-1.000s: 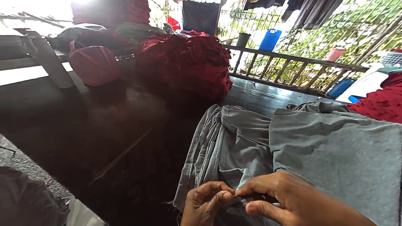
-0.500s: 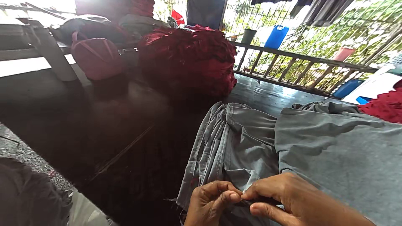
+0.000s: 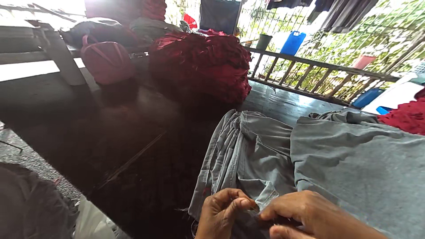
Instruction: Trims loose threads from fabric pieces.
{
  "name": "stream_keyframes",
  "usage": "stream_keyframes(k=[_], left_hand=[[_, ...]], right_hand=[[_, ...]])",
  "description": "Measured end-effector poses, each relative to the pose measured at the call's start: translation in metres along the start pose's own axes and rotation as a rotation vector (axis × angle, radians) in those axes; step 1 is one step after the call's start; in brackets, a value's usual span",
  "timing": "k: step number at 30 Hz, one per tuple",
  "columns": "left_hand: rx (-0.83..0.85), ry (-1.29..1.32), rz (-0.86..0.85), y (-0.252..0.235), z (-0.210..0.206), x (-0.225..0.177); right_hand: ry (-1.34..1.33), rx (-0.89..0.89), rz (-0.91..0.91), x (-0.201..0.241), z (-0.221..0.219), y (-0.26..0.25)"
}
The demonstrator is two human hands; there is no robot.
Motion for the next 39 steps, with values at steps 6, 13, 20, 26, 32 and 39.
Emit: stream_keyframes(k=[6,13,20,26,32,39], left_hand=[[-0.163,-0.060,0.063,0.009,0.002,-0.007],[-0.144,-0.136,0.056,0.013,0.001,-0.009],[-0.181,-0.152,0.054,0.012,0.004,-0.009],[-0.147,-0.352,-0.277,0.012,0.004,-0.008],[-0.014,-0.486,-0.513,0.007,0.001,-0.009],[-0.008,-0.515,-0.641,0.007,-0.003,-0.003]], right_hand=[[-0.401,-0.159,-0.167,-0.039,0.015,0.011],[-0.190,0.050,-0.302,-0.036,-0.001,-0.020],[-0.375,0.107,-0.388,-0.038,-0.004,-0.025],[-0.559,0.069,-0.542,-0.041,-0.014,-0.025],[-0.808,-0.025,-0.631,-0.034,-0.023,-0.025],[-1.015,-0.080,-0.734,-0.037,-0.029,-0.021]])
Point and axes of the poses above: each hand's wrist, its own y-axis away from the middle knuckle, its own z-axis out of the back of the hand, x = y × z, the point moved 2 cm from there along -y, towards the middle knuckle, and after that the axes turned 12 degrees about -x, right-handed, at the moved point
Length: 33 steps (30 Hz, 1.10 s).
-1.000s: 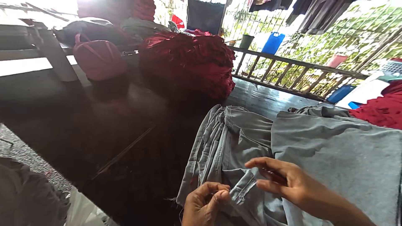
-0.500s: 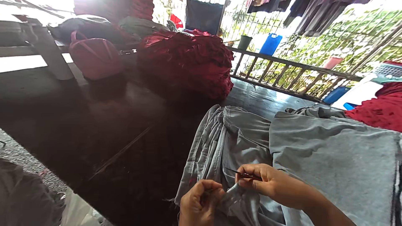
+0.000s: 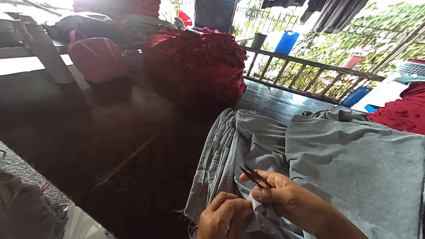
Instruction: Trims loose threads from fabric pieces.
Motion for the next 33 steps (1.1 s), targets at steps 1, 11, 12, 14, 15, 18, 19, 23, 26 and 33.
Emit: stream_keyframes(k=[1,11,12,14,15,18,19,23,26,33], left_hand=[[0.010,0.003,0.012,-0.001,0.000,0.000],[-0.021,0.268,0.437,-0.001,0.005,0.004],[-0.016,0.285,0.438,-0.001,0.005,0.004],[0.013,0.294,0.421,0.000,0.006,0.004],[0.030,0.298,0.415,0.000,0.007,0.003],[0.051,0.296,0.415,0.000,0.005,0.003],[0.049,0.291,0.420,0.000,0.004,0.003],[0.014,0.241,0.386,-0.001,0.002,0.004],[-0.037,0.109,0.202,0.001,-0.001,0.005],[-0.083,0.054,0.109,0.001,-0.001,0.009]], right_hand=[[-0.052,0.018,-0.007,-0.003,0.001,0.000],[-0.163,0.116,0.022,-0.010,0.008,0.002],[-0.170,0.111,0.024,-0.010,0.007,0.002],[-0.182,0.113,0.026,-0.012,0.007,0.002],[-0.187,0.111,0.027,-0.012,0.006,0.002],[-0.190,0.117,0.028,-0.013,0.004,0.001],[-0.181,0.119,0.030,-0.013,0.003,0.002],[-0.135,0.092,0.034,-0.012,0.001,0.003],[-0.148,0.067,0.008,-0.014,0.002,0.002],[-0.079,-0.045,-0.064,-0.013,0.001,0.002]])
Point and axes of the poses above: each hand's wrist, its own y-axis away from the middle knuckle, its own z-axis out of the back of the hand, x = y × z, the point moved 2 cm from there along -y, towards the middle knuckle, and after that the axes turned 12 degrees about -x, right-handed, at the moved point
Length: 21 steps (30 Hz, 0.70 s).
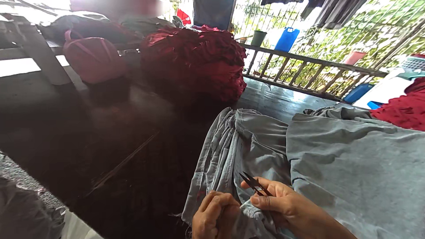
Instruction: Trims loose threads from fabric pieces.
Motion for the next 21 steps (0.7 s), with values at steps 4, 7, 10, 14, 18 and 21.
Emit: stream_keyframes(k=[4,7,10,14,18,21], left_hand=[[-0.012,0.095,0.114,-0.001,0.000,0.004],[-0.081,0.251,0.350,0.000,-0.003,0.001],[-0.104,0.380,0.558,-0.003,-0.004,-0.006],[-0.063,0.443,0.731,-0.007,0.001,-0.016],[0.067,0.435,0.634,-0.002,0.004,-0.016],[0.165,0.273,0.357,0.003,0.012,-0.018]], right_hand=[[0.089,-0.052,0.023,0.003,0.002,0.002],[0.116,-0.020,0.104,0.001,0.004,0.002],[0.198,0.040,0.252,0.002,0.008,0.006],[0.401,-0.006,0.561,0.007,0.009,0.016],[0.752,-0.125,1.054,0.012,0.005,0.031],[0.883,-0.128,1.094,0.012,-0.003,0.061]])
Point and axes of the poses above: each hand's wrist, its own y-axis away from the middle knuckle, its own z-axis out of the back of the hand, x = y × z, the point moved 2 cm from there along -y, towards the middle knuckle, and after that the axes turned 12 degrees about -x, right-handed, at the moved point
